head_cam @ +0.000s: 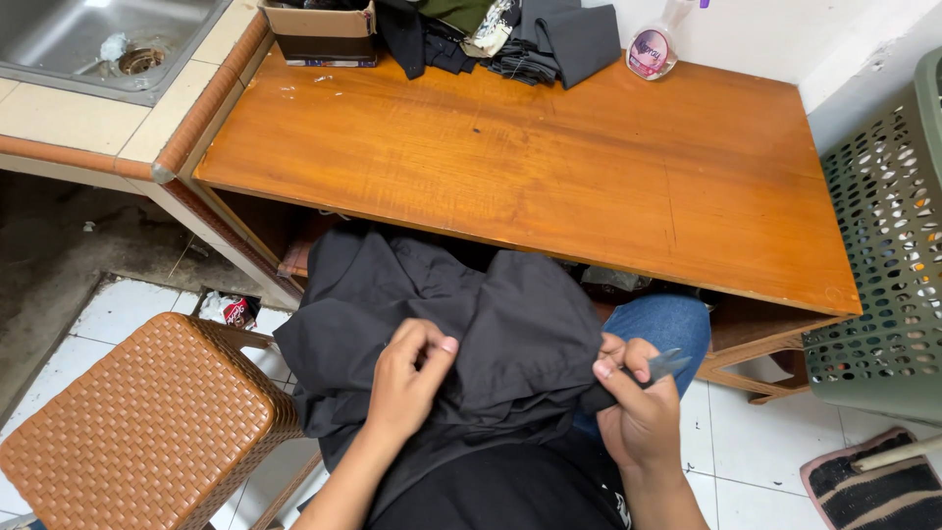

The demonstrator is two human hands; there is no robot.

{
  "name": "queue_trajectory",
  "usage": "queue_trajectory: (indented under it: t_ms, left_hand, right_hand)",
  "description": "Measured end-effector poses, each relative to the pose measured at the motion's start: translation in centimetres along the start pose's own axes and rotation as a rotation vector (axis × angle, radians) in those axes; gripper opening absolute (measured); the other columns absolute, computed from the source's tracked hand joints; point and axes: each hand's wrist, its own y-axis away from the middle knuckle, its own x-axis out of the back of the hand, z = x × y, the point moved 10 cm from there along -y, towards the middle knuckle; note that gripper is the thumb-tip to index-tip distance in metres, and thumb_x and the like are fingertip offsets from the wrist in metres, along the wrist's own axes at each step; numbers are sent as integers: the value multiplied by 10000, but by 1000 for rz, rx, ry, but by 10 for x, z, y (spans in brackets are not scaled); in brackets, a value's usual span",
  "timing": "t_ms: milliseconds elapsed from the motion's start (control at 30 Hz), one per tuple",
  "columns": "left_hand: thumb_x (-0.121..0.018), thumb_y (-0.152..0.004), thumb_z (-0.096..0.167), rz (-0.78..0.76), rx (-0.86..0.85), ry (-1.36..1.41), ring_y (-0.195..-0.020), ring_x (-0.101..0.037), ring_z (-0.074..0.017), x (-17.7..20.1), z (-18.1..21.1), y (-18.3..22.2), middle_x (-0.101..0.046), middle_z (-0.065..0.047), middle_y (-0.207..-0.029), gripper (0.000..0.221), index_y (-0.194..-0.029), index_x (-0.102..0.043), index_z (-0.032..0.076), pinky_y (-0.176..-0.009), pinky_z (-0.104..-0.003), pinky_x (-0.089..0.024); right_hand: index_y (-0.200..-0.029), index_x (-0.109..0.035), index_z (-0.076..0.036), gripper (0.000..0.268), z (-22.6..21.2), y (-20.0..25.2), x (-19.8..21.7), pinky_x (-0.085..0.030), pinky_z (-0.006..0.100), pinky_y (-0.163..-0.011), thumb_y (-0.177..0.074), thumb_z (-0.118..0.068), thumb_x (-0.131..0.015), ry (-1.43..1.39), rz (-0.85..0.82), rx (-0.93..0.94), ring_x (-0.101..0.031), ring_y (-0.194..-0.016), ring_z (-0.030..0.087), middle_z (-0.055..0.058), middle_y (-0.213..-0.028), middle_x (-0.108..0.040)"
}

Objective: Trimming loose threads from a black garment using a manual thread cutter

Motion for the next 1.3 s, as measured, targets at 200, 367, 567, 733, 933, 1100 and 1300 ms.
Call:
queue_trajectory:
  t_ms: [200, 367, 567, 733, 933, 1100, 1300]
  left_hand:
    - [-366, -882, 368, -435, 3, -136, -495, -383, -98, -47, -13, 13, -396, 37, -571, 439, -554, -296, 84, -495, -288, -279]
    - [-483, -824, 249, -298, -11, 268, -674, -447, -95, -40, 6, 9, -512, -12, -847, 227, -880, -554, 41, -607, -218, -344]
    - [-499, -847, 120, -248, 115, 735, -695, -504, -97, -42, -4, 16, -507, 2, -757, 80, -844, -540, 52, -662, -226, -435]
    - [-477, -868, 145, -206, 143, 934, -853, -524, -107, -37, 9, 19, -560, -2, -860, 157, -982, -535, 54, -808, -250, -410]
    - [-470, -872, 204, -217, 125, 932, -814, -543, -111, -39, 18, 22, -557, -17, -842, 200, -1000, -499, 54, -776, -266, -445]
    - [-461, -884, 158, -183, 130, 937, -547, -426, -69, -35, 17, 25, -442, 0, -621, 97, -870, -433, 65, -522, -201, -358]
    - [-520, -832, 177, 386, 322, 912, -539, -548, -115, -4, -36, 30, -426, -10, -646, 156, -889, -492, 35, -552, -234, -515]
  right_hand:
    - [-652, -300, -158, 305, -14, -1, 11, -363, 312, -805, -739, 97, -443, 16, 45, 91, -487, -815, 232, 184, -843, -503]
    - [-627, -274, -171, 324, -21, 5, 11, -317, 239, -689, -703, 70, -477, 100, 71, 143, -377, -657, 133, 18, -611, -365]
    - [-652, -272, -173, 331, -17, 13, 36, -359, 275, -829, -717, 71, -486, 92, 157, 158, -428, -758, 137, 70, -791, -443]
    - [-654, -281, -164, 320, -15, 13, 39, -380, 294, -885, -732, 78, -476, 117, 166, 167, -471, -823, 162, 93, -770, -457]
    - [-669, -307, -154, 351, -18, 19, 11, -401, 299, -837, -646, -96, -653, 391, 71, 345, -536, -924, 214, 182, -1106, -492]
    - [-572, -202, -175, 420, -21, 21, 22, -222, 181, -599, -722, 34, -534, 422, 224, 288, -244, -575, 68, -55, -583, -239]
    - [-569, -246, -155, 415, -19, 30, 24, -360, 233, -670, -708, 23, -595, 474, 179, 371, -400, -617, 112, 17, -599, -418]
